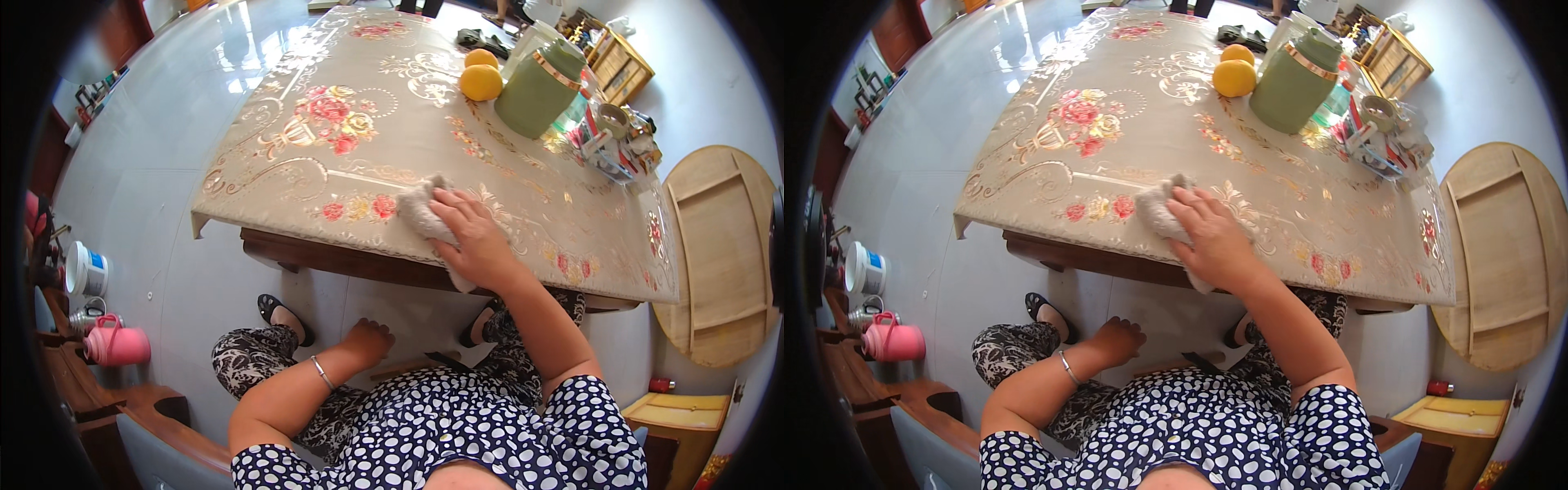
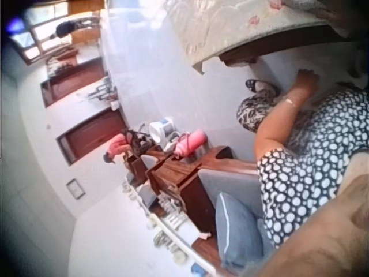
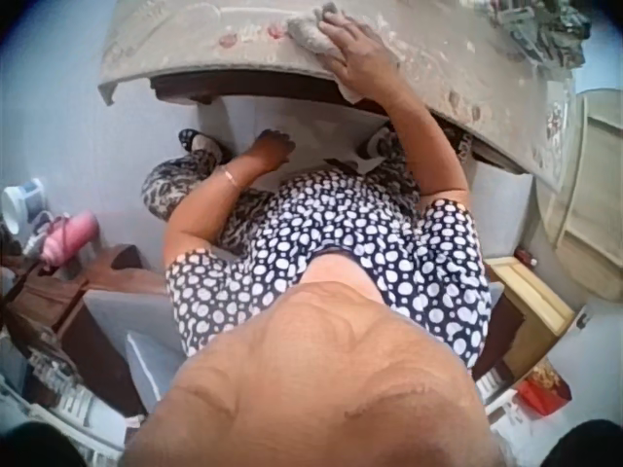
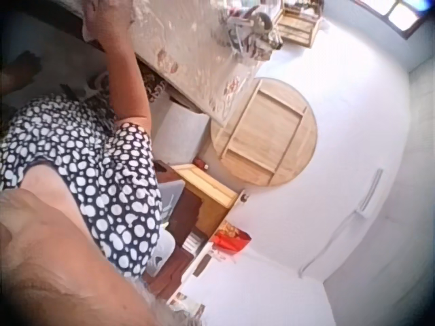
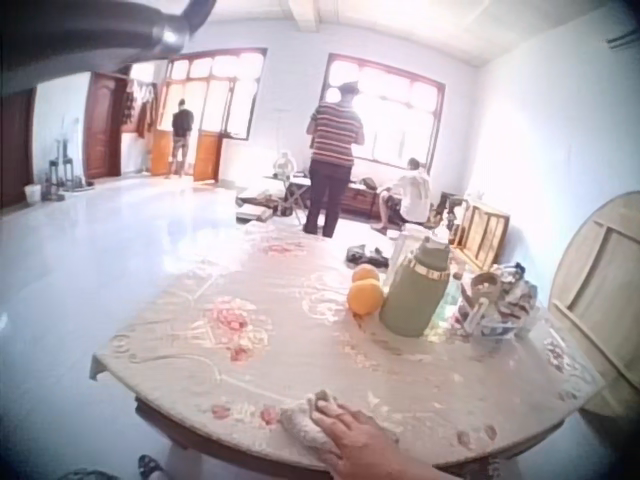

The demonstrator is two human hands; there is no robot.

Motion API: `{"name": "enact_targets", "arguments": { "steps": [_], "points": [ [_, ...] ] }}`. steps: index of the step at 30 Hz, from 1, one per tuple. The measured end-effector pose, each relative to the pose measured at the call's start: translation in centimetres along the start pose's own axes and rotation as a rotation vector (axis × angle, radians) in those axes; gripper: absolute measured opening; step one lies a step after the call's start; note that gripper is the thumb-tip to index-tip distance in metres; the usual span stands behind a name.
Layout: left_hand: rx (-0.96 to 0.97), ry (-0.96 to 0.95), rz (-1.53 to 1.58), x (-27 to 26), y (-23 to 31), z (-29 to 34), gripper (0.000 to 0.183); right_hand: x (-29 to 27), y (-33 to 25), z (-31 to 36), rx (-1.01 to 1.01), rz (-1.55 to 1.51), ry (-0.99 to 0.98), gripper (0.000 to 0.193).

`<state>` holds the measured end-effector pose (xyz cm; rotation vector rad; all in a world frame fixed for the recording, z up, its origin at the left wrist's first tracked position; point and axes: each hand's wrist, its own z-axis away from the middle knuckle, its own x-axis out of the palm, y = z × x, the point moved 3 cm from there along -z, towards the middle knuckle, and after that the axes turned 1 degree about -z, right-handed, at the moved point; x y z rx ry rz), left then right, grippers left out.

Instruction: The person wipes the surface of a dining table covered with a floral tablecloth using a cloth. The person systematically cleans the table surface, moving the cloth in circular and sweeping motions across the entire area.

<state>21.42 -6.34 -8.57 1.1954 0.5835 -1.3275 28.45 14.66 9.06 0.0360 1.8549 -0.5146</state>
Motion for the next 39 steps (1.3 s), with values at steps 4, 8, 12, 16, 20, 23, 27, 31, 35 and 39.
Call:
{"name": "enact_targets", "arguments": {
  "steps": [4, 8, 12, 16, 20, 23, 27, 31, 35, 39],
  "points": [
    [-0.011, -0.01, 0.009, 0.2, 0.0, 0.3, 0.026, 4.0, -4.3, -5.6, -0.131, -0.042, -0.074, 0.053],
    [-0.007, 0.038, 0.023, 0.2, -0.1, 0.5, 0.022, 7.9, -9.5, -10.9, -0.224, -0.079, -0.164, 0.056],
    [-0.013, 0.097, 0.034, 0.0, -0.2, 0.3, 0.015, 11.2, -14.8, -15.8, -0.308, -0.12, -0.205, 0.056],
    [-0.11, 0.179, 0.302, 3.4, -1.6, -1.7, 0.016, 13.6, -18.3, -19.8, -0.357, -0.171, -0.169, 0.049],
    [-0.151, 0.3, 0.411, 3.9, -2.6, -3.1, 0.017, 13.8, -17.9, -20.5, -0.358, -0.219, -0.164, 0.046],
    [-0.123, 0.283, 0.349, 3.1, -2.8, -3.1, 0.018, 13.1, -16.3, -18.8, -0.371, -0.228, -0.123, 0.043],
    [-0.059, 0.016, 0.043, -1.7, -1.1, -1.3, 0.025, 10.2, -12.5, -13.7, -0.349, -0.193, -0.067, 0.047],
    [-0.058, 0.009, -0.03, -1.4, -0.9, -1.2, 0.028, 5.8, -8.1, -6.7, -0.244, -0.049, -0.11, 0.057],
    [-0.035, 0.009, -0.052, -1.1, -1.0, -1.8, 0.028, 0.2, -2.2, 0.7, -0.099, -0.027, -0.097, 0.058],
    [-0.026, 0.002, -0.069, -0.2, -1.0, -2.0, 0.028, -4.3, 4.3, 8.3, 0.105, 0.031, 0.034, 0.054]
  ]
}}
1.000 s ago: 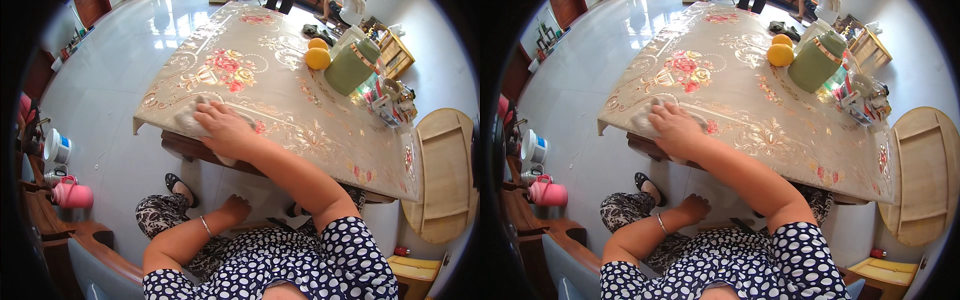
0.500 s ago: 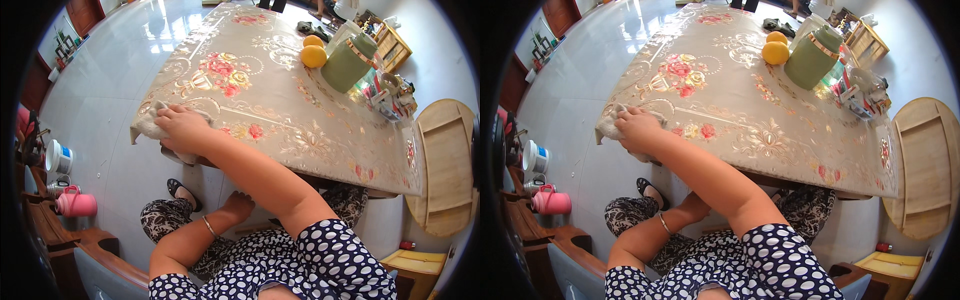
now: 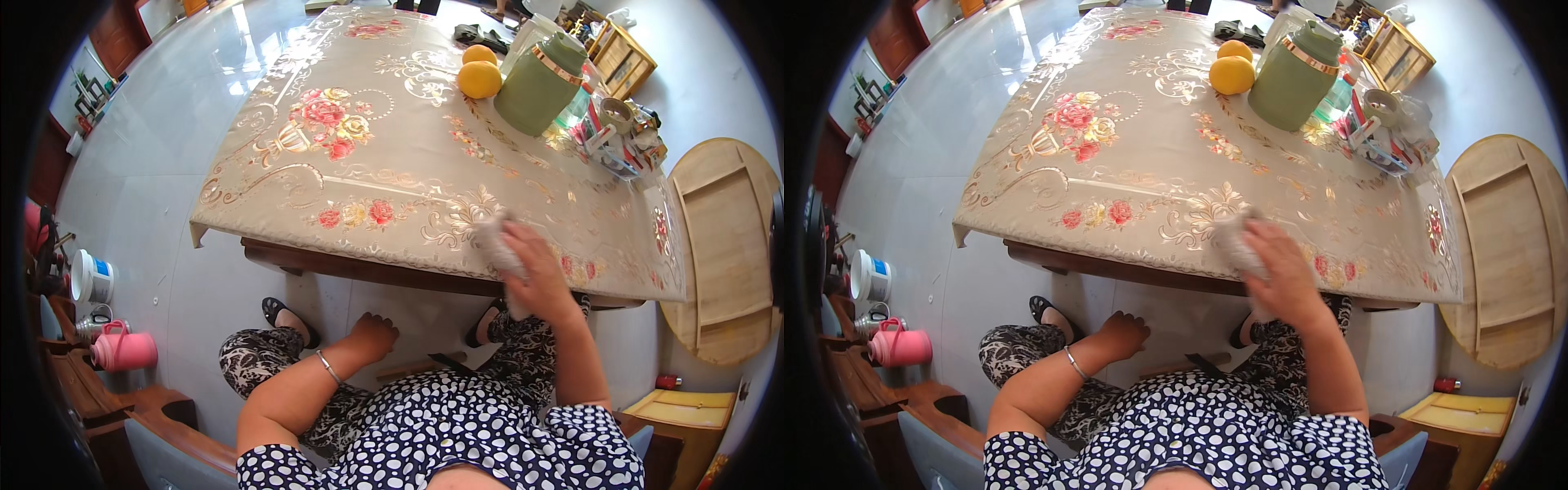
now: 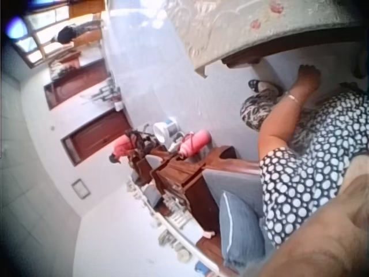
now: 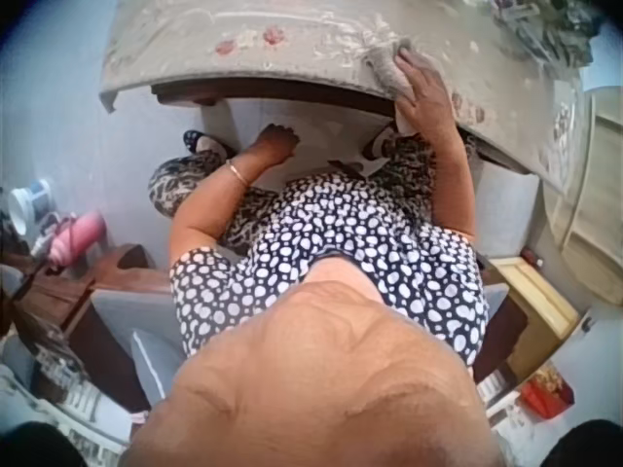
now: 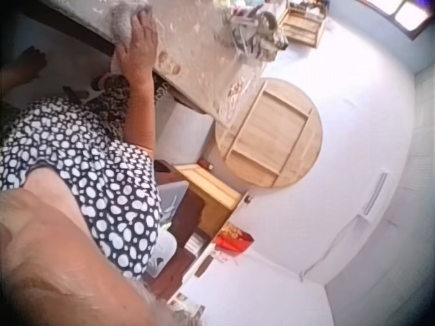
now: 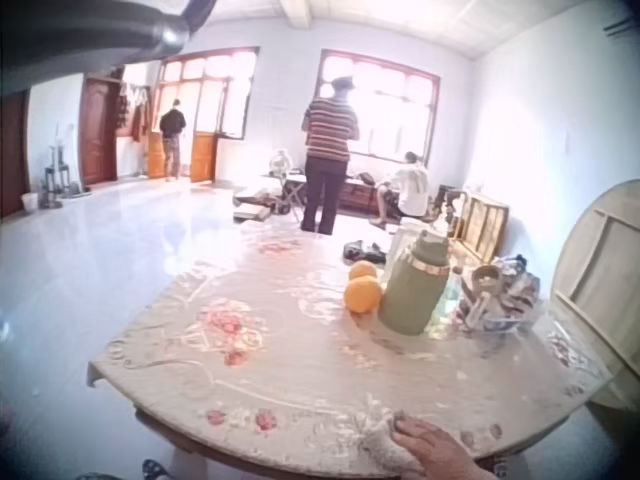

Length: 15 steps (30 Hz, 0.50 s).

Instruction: The person wipes the surface of a dining table covered with a floral tablecloth using a cloth. The person systematically cleans the table surface, moving the cloth in circular and sweeping motions across the entire area.

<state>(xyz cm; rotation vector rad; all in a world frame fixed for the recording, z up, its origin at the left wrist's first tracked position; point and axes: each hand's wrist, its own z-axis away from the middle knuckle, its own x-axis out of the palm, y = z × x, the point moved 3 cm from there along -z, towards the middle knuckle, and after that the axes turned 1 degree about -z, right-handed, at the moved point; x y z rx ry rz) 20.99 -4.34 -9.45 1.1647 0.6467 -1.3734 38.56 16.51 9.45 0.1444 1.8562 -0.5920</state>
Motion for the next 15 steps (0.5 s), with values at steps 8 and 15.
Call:
{"name": "enact_targets", "arguments": {
  "steps": [8, 15],
  "points": [
    [-0.009, -0.108, 0.045, 0.6, 0.3, 0.1, 0.029, -8.1, 19.7, 14.7, 0.661, 0.009, 0.255, 0.049],
    [0.02, -0.065, 0.029, 0.3, 0.4, 0.1, 0.028, -10.3, 26.7, 16.6, 0.876, 0.179, 0.278, 0.051]
  ]
}}
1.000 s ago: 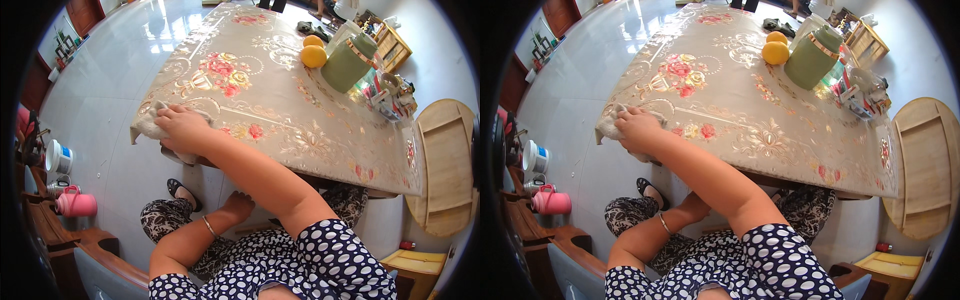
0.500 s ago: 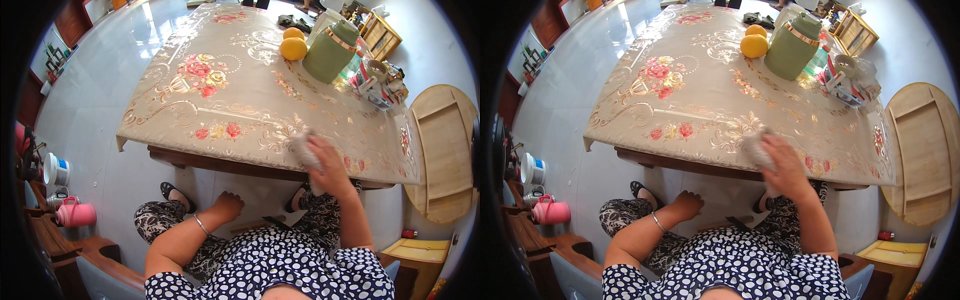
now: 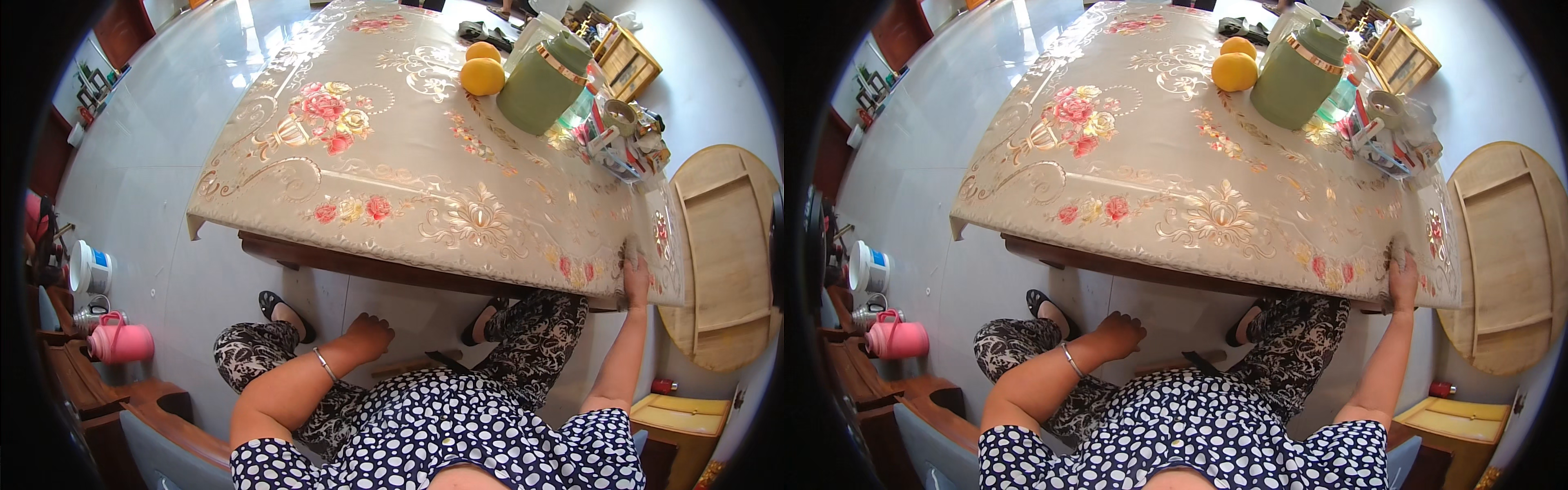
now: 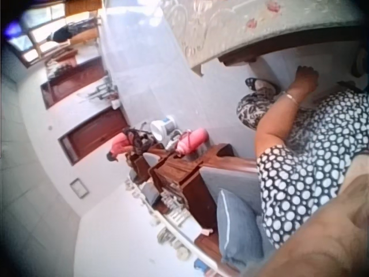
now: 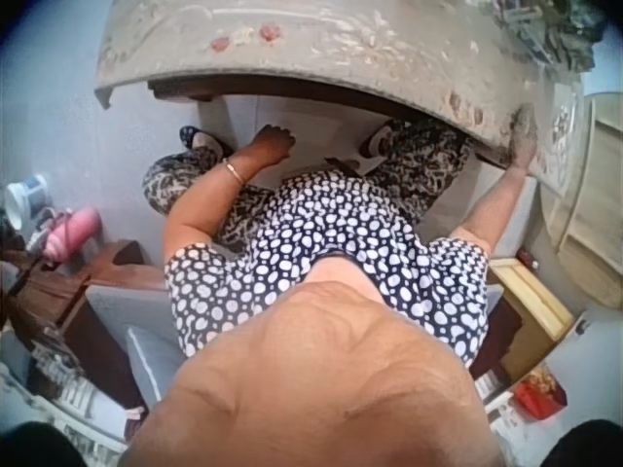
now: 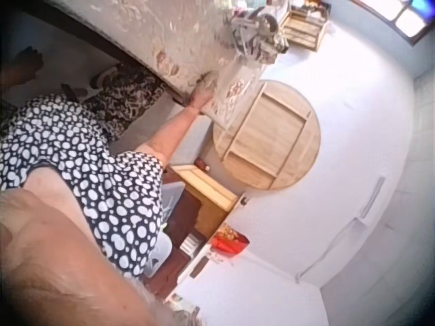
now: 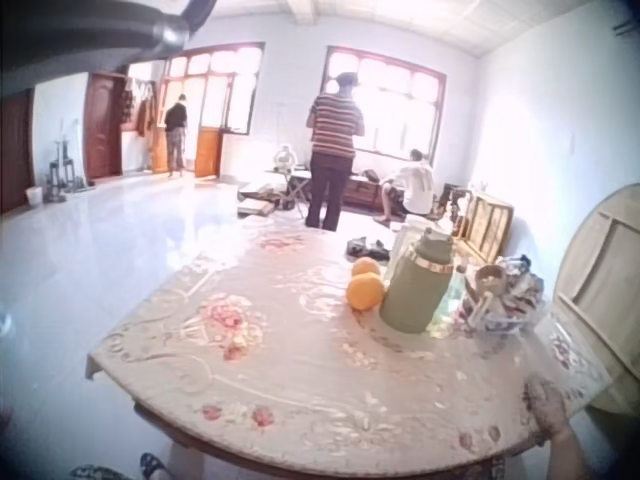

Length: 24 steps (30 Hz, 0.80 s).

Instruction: The person wipes the surface of a dining table covered with a floral tablecloth using a cloth. The person systematically cleans the table surface, moving the cloth in circular and sweeping motions across the entire area.

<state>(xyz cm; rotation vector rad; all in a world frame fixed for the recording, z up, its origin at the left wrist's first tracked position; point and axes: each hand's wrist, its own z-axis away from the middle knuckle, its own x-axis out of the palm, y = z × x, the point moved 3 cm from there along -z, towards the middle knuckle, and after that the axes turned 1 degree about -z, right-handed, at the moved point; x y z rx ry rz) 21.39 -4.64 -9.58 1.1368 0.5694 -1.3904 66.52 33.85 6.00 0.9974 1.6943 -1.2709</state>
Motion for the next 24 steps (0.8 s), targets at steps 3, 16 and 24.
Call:
{"name": "enact_targets", "arguments": {
  "steps": [3, 16, 24],
  "points": [
    [0.01, 0.036, -0.008, 0.5, 0.0, 0.3, 0.029, 2.1, -6.0, 1.6, -0.193, 0.031, -0.01, 0.048],
    [0.022, 0.094, 0.003, 0.6, 0.3, 0.6, 0.027, 8.1, -34.1, 8.9, -0.927, -0.183, -0.31, 0.052],
    [0.02, 0.033, 0.003, 0.5, 0.4, 0.6, 0.028, 13.6, -46.9, 12.9, -1.193, -0.185, -0.43, 0.054]
  ]
}}
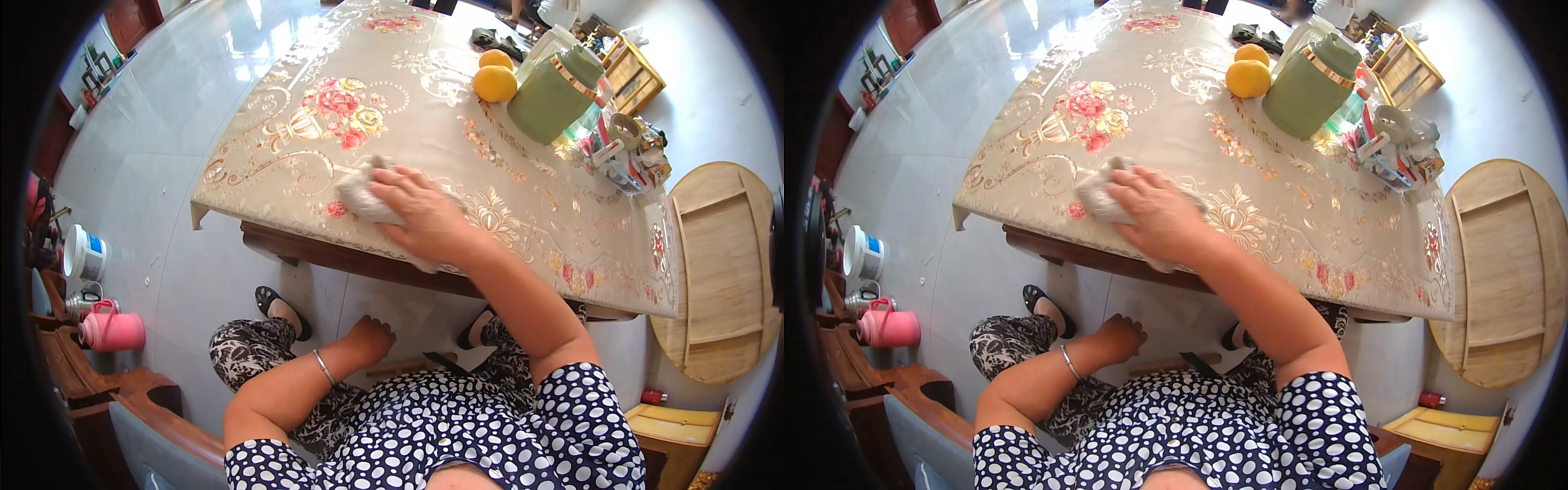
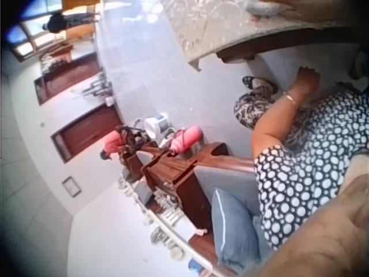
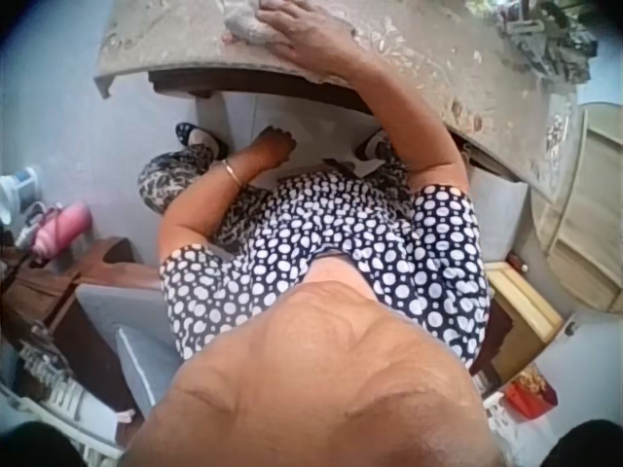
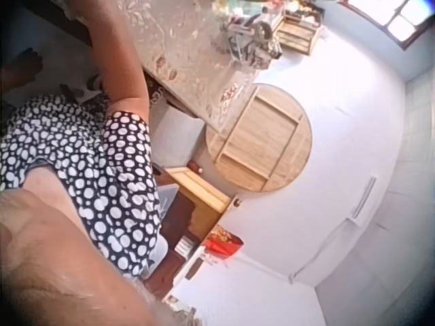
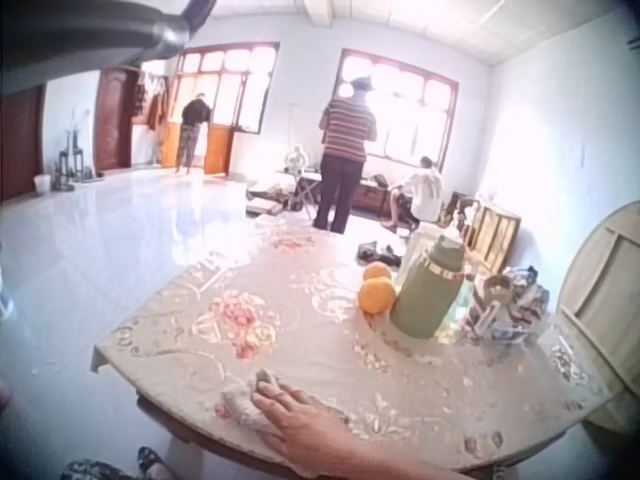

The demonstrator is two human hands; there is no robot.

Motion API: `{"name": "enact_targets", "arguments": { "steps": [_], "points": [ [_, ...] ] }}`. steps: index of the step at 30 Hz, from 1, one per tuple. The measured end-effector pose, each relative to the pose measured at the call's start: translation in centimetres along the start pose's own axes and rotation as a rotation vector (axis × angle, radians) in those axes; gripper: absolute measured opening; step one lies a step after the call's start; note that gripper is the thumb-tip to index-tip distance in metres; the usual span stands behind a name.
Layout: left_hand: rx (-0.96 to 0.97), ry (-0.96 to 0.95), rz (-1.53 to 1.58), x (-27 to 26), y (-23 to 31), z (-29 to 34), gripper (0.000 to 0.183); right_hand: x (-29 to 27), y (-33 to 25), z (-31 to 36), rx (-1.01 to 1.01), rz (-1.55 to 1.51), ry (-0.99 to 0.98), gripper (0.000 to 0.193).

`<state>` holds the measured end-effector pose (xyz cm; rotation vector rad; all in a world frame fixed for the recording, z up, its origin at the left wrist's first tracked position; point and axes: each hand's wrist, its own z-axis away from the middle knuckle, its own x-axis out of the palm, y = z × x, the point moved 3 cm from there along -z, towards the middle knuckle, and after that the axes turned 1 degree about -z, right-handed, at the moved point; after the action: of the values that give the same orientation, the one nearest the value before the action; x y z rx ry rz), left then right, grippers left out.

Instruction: The person wipes the surface of a dining table covered with a floral tablecloth using a cloth. The person systematically cleans the table surface, moving the cloth in circular and sweeping motions across the entire area.

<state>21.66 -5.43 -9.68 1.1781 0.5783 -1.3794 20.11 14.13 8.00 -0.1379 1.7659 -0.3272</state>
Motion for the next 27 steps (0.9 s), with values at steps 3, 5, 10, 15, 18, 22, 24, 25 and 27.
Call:
{"name": "enact_targets", "arguments": {
  "steps": [3, 5, 10, 15, 18, 22, 24, 25, 27],
  "points": [
    [-0.013, -0.004, 0.011, -0.2, -0.1, 0.0, 0.027, 2.2, -3.1, -4.6, -0.079, -0.059, -0.04, 0.054],
    [-0.024, -0.007, 0.015, -0.5, -0.1, 0.1, 0.026, 3.7, -4.9, -7.6, -0.127, -0.101, -0.055, 0.054],
    [-0.027, 0.003, 0.0, -1.4, -0.3, -0.4, 0.026, 5.2, -7.2, -12.5, -0.189, -0.161, -0.059, 0.052],
    [-0.027, 0.003, 0.013, -1.6, -1.0, -0.7, 0.027, 3.8, -4.5, -12.6, -0.205, -0.177, -0.11, 0.053],
    [-0.042, -0.039, 0.013, -1.0, -1.1, -0.6, 0.029, 1.9, 1.2, -11.3, -0.015, -0.122, -0.076, 0.055],
    [-0.037, -0.101, -0.013, -0.9, -1.0, -1.0, 0.031, -2.0, 11.0, -6.2, 0.282, 0.057, -0.012, 0.056],
    [-0.034, -0.095, -0.011, -0.8, -1.1, -1.1, 0.031, -3.5, 15.0, -2.3, 0.373, 0.049, 0.098, 0.054],
    [-0.029, -0.09, -0.01, -0.8, -1.1, -1.3, 0.031, -4.3, 16.9, 0.0, 0.395, 0.04, 0.146, 0.053],
    [-0.027, -0.099, -0.014, -0.7, -1.0, -1.5, 0.031, -6.3, 19.3, 4.3, 0.45, 0.003, 0.161, 0.053]
  ]
}}
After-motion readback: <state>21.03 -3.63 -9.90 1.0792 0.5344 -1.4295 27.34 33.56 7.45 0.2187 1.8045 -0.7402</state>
